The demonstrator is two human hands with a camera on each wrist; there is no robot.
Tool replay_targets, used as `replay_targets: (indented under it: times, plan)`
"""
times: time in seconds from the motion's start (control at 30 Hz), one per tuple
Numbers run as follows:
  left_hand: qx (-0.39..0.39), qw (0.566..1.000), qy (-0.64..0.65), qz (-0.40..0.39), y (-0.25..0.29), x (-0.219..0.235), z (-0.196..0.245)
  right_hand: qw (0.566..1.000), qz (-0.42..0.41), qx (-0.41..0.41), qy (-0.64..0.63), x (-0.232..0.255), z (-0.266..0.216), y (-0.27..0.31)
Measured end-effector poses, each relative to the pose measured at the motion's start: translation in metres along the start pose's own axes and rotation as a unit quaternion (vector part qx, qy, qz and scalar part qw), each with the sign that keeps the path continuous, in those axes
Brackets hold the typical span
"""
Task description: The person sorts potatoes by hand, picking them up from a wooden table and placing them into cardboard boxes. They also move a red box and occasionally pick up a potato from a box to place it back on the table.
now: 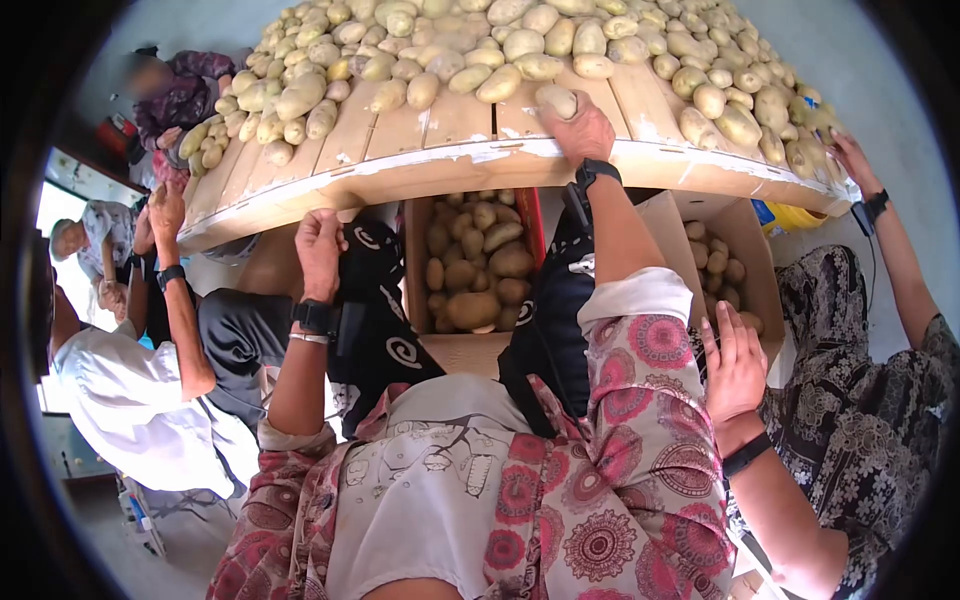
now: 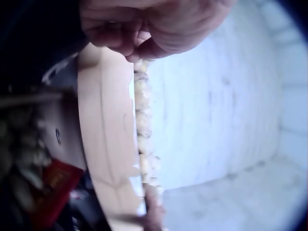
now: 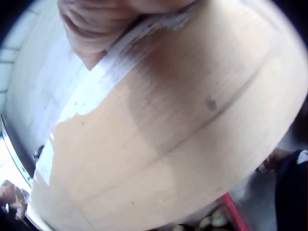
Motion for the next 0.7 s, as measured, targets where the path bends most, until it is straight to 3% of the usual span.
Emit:
replay_targets:
  times: [0.07,0.1,0.13,0.17,0.2,0.27,0.4,0.47,0.5,0.53,0.57,0.6,0.67,0.7]
  plan:
    - [-0.024,0.999,-0.035,-0.024,-0.004,-0.013,0.031,0.990,-0.009,0.007,-0.138,0.005,0.005,-0.005]
    - [-0.135,0.960,-0.241,-0.045,-0.001,-0.021,0.053,0.991,-0.010,0.009,-0.134,0.008,0.007,-0.004]
    - [-0.236,0.867,-0.434,-0.058,0.005,-0.031,0.066,0.959,-0.034,0.037,-0.280,0.009,0.006,-0.003]
    - [-0.211,0.881,-0.420,-0.051,0.000,-0.026,0.064,0.904,-0.060,0.059,-0.420,0.009,-0.001,0.004]
    - [-0.226,0.867,-0.441,-0.057,-0.005,-0.021,0.057,0.905,-0.067,0.055,-0.417,0.009,-0.003,0.015]
    - [-0.181,0.869,-0.455,-0.073,-0.012,-0.022,0.059,0.786,-0.110,0.019,-0.608,0.012,-0.024,0.052]
    - [-0.207,0.862,-0.460,-0.050,-0.020,-0.017,0.057,0.729,-0.224,-0.046,-0.645,-0.038,-0.040,0.132]
    - [-0.204,0.884,-0.417,-0.056,-0.026,-0.017,0.053,0.746,-0.243,-0.145,-0.603,-0.080,-0.036,0.168]
    - [-0.201,0.886,-0.414,-0.054,-0.030,-0.015,0.048,0.721,-0.254,-0.194,-0.615,-0.105,-0.028,0.180]
    - [-0.157,0.933,-0.323,-0.033,-0.036,-0.001,0.039,0.693,-0.268,-0.242,-0.624,-0.130,-0.018,0.191]
    - [-0.112,0.967,-0.228,-0.008,-0.040,0.014,0.029,0.731,-0.262,-0.245,-0.581,-0.143,-0.011,0.196]
    - [-0.108,0.967,-0.230,-0.001,-0.043,0.021,0.024,0.730,-0.269,-0.244,-0.578,-0.156,-0.006,0.199]
    - [-0.106,0.989,-0.104,0.026,-0.048,0.031,0.020,0.824,-0.229,-0.178,-0.487,-0.165,0.005,0.194]
    - [-0.081,0.993,-0.076,0.029,-0.048,0.033,0.018,0.823,-0.231,-0.176,-0.488,-0.173,0.011,0.192]
Point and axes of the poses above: each hand's wrist, its own y-axis away from the middle knuckle, its own x-axis out of the back of the hand, z = x × y, the point moved 6 cm from there along -y, towards the middle knuckle, and after that the axes turned 8 degrees about -z, right-handed, at the moved point
